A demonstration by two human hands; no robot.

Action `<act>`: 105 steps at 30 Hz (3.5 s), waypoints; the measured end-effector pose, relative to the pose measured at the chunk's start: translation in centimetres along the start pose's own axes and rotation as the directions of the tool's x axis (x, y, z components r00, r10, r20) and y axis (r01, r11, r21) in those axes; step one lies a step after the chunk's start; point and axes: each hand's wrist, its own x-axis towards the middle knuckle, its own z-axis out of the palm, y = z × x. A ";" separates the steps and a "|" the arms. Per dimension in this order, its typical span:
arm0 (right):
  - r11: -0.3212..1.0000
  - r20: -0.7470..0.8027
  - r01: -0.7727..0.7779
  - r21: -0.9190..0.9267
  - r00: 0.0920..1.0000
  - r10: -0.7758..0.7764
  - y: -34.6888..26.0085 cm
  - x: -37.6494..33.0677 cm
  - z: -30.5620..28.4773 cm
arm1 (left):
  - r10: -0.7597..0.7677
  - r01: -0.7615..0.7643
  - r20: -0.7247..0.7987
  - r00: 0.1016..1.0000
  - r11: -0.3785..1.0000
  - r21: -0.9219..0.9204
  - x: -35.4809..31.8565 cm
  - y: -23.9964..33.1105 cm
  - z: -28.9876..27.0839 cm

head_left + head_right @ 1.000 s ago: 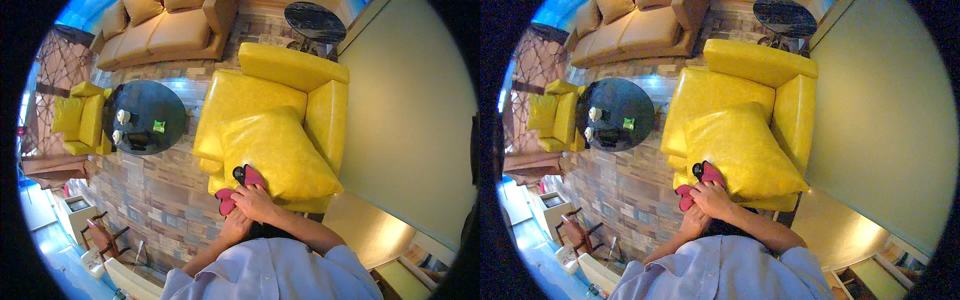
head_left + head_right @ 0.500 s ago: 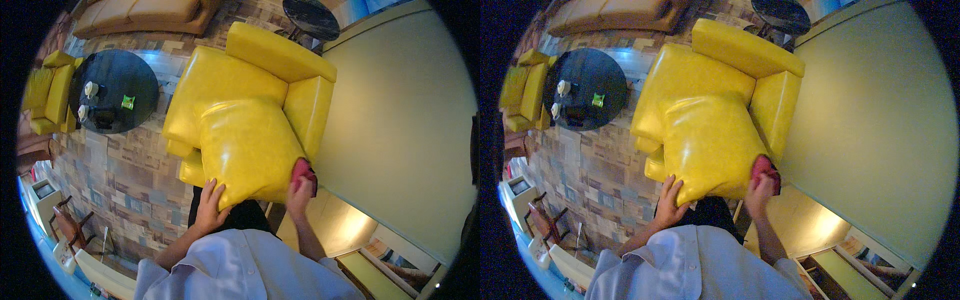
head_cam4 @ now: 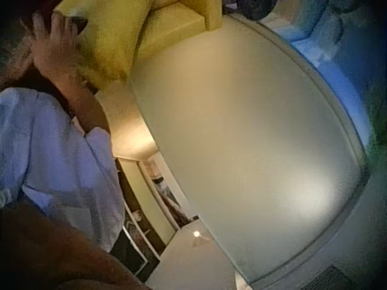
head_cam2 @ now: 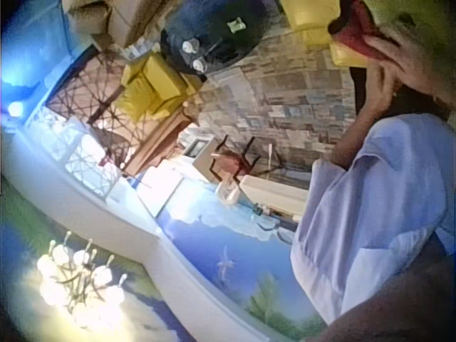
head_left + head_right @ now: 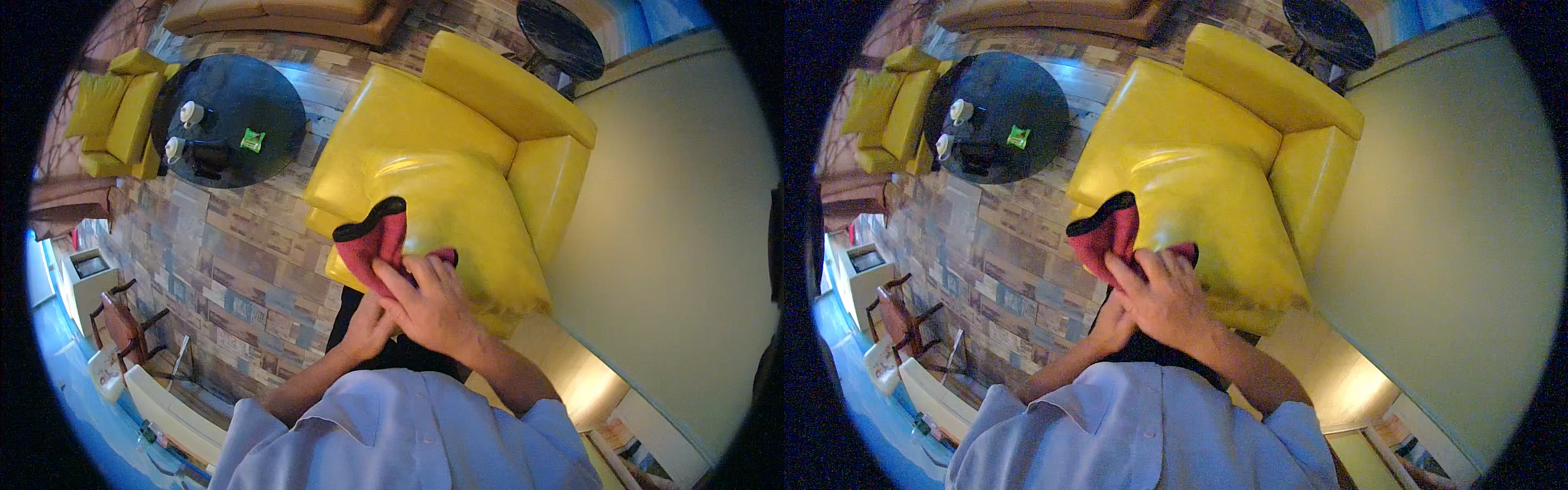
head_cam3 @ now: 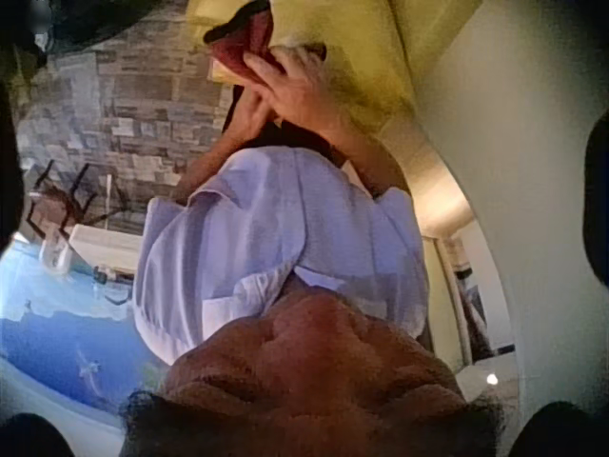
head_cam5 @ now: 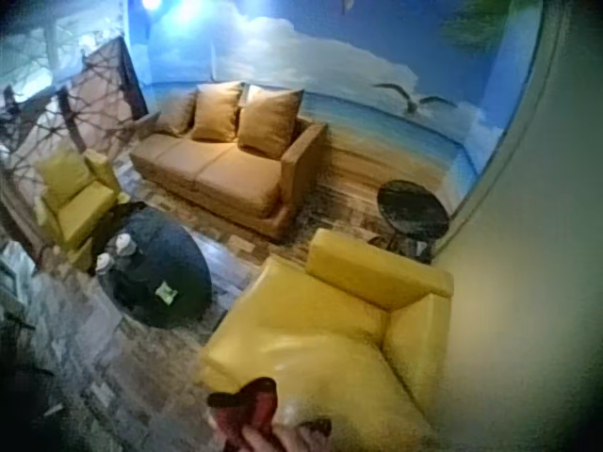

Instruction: The person wipes a yellow armchair and its cushion with a pink cloth. They remove a dark garment from the chair, wipe the seat and backrest, then lift and wipe the cushion. The person briefly picks up a kettle from the table and places it back before continuing to wipe the chair's armrests and sides.

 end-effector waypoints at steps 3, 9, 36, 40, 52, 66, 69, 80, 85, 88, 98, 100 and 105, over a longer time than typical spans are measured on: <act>0.980 0.322 -0.132 -0.146 0.931 0.173 3.6 0.4 3.1 | 0.182 -0.154 -0.043 0.982 0.918 0.366 0.0 1.1 0.3; 0.866 0.212 -0.388 0.315 0.918 0.334 6.1 -1.0 2.5 | 0.208 -0.124 -0.229 0.951 0.935 0.333 1.4 2.5 -1.5; 0.550 0.078 -0.303 0.778 0.916 0.394 10.3 -6.5 -3.6 | 0.592 -0.610 -0.195 0.782 0.792 -0.041 8.4 18.6 -0.3; 0.105 -0.081 0.013 0.994 0.731 0.678 12.6 -6.8 -5.1 | 0.472 -0.493 -0.352 0.809 0.869 0.031 8.4 16.0 -0.7; 0.923 0.322 -0.385 -0.002 0.873 0.365 10.1 -10.3 -4.7 | 0.279 -0.221 0.050 0.959 0.629 0.745 3.2 4.9 3.0; 0.634 0.187 -0.635 -0.441 0.626 0.757 18.1 1.8 4.9 | 0.382 -0.264 0.000 0.924 0.639 0.722 2.6 2.2 3.4; 0.795 0.421 -0.409 -0.448 0.688 0.591 14.2 2.0 6.9 | 0.417 -0.294 0.003 0.909 0.636 0.713 2.1 0.9 2.6; 0.928 0.600 -0.105 -0.359 0.735 0.315 10.5 6.7 12.6 | 0.514 -0.371 -0.002 0.858 0.620 0.691 1.3 -0.7 2.9; 0.927 0.646 -0.066 -0.369 0.699 0.307 15.9 13.4 18.3 | 0.452 -0.336 0.016 0.892 0.639 0.692 1.6 -1.3 3.2; 0.916 0.627 -0.115 -0.384 0.696 0.350 18.3 16.3 20.1 | 0.430 -0.311 0.012 0.903 0.636 0.706 1.7 -2.0 3.7; 0.669 0.486 -0.491 -0.559 0.460 0.743 29.4 18.7 16.2 | 0.371 -0.304 0.068 0.926 0.626 0.719 1.5 -3.0 4.3; 0.598 0.520 -0.502 -0.624 0.303 0.798 32.5 19.0 14.2 | 0.392 -0.309 0.057 0.918 0.620 0.721 1.5 -3.1 4.5; 0.517 0.639 -0.842 -0.152 0.315 0.702 44.5 10.5 10.3 | 0.402 -0.344 0.094 0.911 0.613 0.711 1.2 -3.2 4.5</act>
